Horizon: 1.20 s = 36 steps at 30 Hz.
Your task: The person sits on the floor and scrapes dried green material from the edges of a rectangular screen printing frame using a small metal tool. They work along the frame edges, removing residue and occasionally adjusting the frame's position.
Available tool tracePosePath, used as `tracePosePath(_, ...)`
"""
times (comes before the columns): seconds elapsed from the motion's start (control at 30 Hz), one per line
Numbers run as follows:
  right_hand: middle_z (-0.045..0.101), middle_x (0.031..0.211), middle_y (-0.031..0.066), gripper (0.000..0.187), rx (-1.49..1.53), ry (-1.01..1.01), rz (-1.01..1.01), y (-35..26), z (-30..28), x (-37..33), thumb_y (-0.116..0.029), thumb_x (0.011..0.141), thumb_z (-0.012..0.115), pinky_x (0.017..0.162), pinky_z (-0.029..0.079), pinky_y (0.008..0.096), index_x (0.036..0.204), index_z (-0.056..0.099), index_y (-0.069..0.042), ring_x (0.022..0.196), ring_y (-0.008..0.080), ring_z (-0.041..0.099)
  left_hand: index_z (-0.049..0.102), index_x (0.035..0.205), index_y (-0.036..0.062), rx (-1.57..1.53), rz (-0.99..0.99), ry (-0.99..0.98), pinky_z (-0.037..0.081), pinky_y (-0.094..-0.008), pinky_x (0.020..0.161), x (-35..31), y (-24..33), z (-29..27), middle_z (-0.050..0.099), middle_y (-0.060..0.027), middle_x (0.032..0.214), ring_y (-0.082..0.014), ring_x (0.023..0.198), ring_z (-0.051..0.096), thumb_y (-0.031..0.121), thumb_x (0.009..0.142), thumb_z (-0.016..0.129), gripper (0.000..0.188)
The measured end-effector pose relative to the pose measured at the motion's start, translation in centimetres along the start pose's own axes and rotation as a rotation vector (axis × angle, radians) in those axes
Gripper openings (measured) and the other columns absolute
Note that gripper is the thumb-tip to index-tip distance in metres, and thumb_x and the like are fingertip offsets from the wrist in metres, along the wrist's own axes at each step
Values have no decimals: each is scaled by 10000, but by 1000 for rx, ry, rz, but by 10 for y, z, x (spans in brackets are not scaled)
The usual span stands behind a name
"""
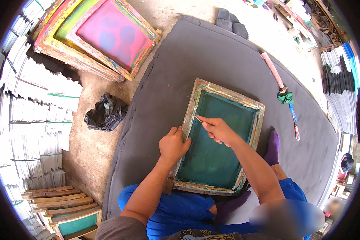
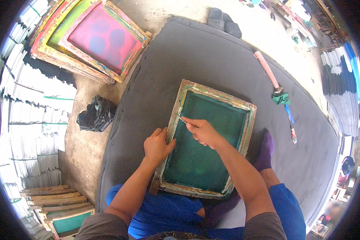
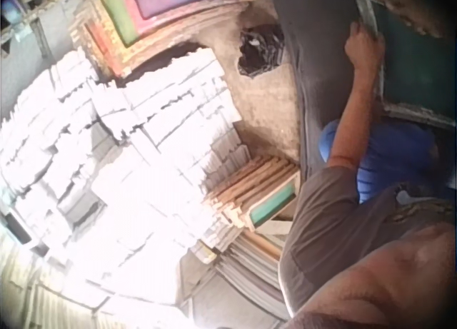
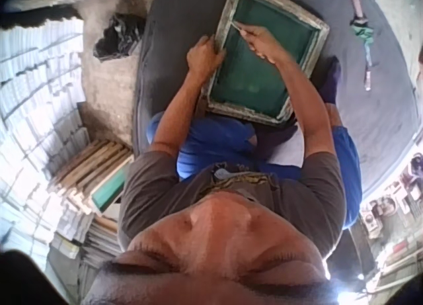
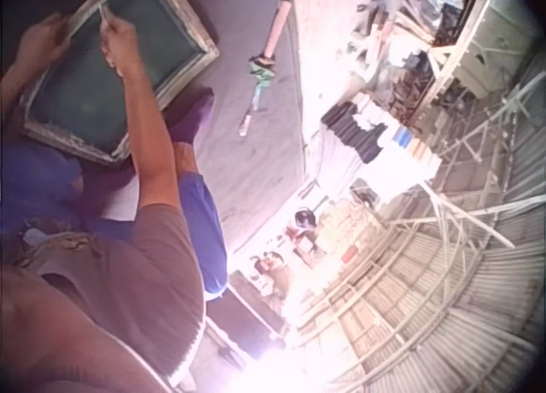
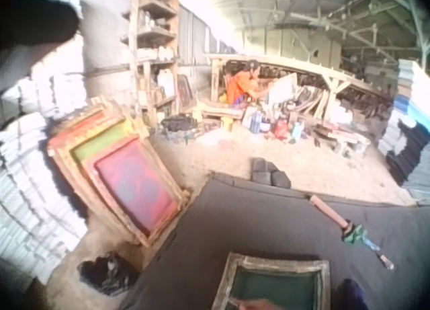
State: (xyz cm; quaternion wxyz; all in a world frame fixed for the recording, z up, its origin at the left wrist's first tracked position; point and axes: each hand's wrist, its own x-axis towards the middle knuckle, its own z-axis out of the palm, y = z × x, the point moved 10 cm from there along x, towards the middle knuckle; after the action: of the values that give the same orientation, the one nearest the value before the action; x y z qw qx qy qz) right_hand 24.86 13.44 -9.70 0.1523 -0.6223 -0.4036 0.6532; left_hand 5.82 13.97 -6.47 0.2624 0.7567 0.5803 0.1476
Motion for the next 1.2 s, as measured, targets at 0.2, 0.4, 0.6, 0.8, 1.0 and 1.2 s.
tracePosePath(0.2, 776, 967, 119, 388, -693, 284, -240, -43, -13, -35, -387, 1074, 562, 807, 587, 488, 1457, 627, -382, 891, 361, 747, 627, 1390, 25, 18, -16, 50, 602, -445, 653, -1, 4, -5, 654, -109, 1058, -321, 786, 735, 369, 820, 817, 693)
tracePosePath(0.4, 774, 928, 105, 379, -776, 317, -151, -50, -15, -42, -411, 1064, 567, 799, 581, 497, 1435, 643, -399, 881, 367, 742, 620, 1407, 36, 12, 2, 52, 595, -446, 639, -1, 2, -1, 633, -109, 1057, -320, 770, 726, 356, 851, 793, 664)
tracePosePath(0.6, 775, 923, 115, 379, -712, 355, -167, -52, -26, -39, -397, 1054, 584, 790, 581, 488, 1426, 657, -376, 861, 369, 741, 612, 1415, 29, 13, -16, 23, 593, -453, 642, 0, 0, 3, 631, -115, 1065, -330, 774, 724, 348, 865, 779, 658)
tracePosePath(0.8, 785, 975, 113, 379, -720, 369, -194, -52, -20, -35, -378, 1050, 591, 813, 587, 488, 1422, 661, -363, 895, 371, 746, 625, 1402, 48, -18, -33, 12, 606, -468, 679, 0, 0, 1, 654, -125, 1080, -356, 816, 733, 354, 859, 787, 644)
tracePosePath(1.0, 787, 979, 123, 383, -765, 367, -173, -55, -18, -38, -367, 1059, 577, 812, 592, 502, 1434, 651, -353, 884, 376, 749, 633, 1387, 36, -10, -24, 17, 607, -455, 674, 0, 1, 2, 659, -121, 1073, -346, 814, 734, 346, 855, 792, 636)
tracePosePath(1.2, 775, 939, 144, 395, -822, 371, -190, -58, -14, -41, -353, 1067, 562, 784, 594, 512, 1454, 633, -328, 864, 387, 748, 634, 1380, 24, -7, -19, 21, 606, -450, 681, 1, 3, 0, 659, -123, 1072, -343, 814, 732, 330, 849, 795, 634)
